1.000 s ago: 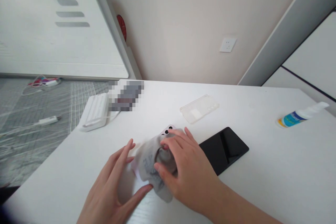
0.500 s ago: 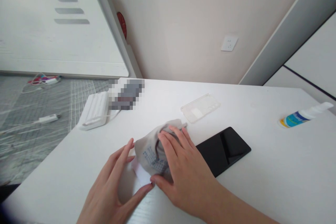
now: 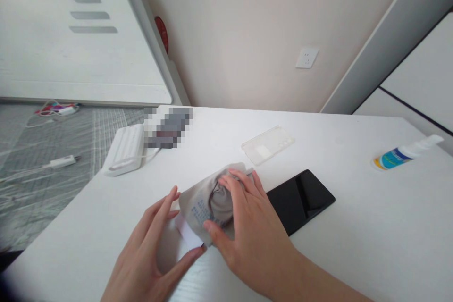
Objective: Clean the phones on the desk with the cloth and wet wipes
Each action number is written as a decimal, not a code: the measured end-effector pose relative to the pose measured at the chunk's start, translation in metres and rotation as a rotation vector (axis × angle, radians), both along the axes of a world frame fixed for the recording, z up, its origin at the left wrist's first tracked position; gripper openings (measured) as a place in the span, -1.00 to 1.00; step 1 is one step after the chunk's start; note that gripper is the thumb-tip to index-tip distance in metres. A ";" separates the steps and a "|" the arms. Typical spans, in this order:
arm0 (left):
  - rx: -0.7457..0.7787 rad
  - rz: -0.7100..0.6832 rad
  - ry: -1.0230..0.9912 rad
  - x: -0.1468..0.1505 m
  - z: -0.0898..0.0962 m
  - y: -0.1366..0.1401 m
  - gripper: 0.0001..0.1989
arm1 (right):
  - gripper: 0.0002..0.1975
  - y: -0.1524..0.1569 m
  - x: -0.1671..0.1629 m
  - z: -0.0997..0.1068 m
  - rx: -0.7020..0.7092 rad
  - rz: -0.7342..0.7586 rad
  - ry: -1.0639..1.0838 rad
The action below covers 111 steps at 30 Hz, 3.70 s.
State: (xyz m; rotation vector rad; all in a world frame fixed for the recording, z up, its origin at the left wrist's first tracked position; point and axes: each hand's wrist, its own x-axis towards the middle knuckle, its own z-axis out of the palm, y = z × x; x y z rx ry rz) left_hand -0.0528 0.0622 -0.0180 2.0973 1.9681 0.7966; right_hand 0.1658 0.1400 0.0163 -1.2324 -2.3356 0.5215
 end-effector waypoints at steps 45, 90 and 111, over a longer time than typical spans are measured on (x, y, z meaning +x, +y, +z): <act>0.009 0.010 0.058 -0.002 0.004 0.001 -0.11 | -0.13 0.006 0.019 -0.004 0.324 0.246 -0.353; 0.063 -0.012 0.050 0.006 -0.004 0.002 -0.34 | -0.01 0.012 0.012 -0.048 0.493 0.062 -0.391; 0.125 -0.207 0.001 0.001 -0.002 -0.003 -0.59 | -0.30 0.004 0.003 -0.002 0.496 0.350 -0.197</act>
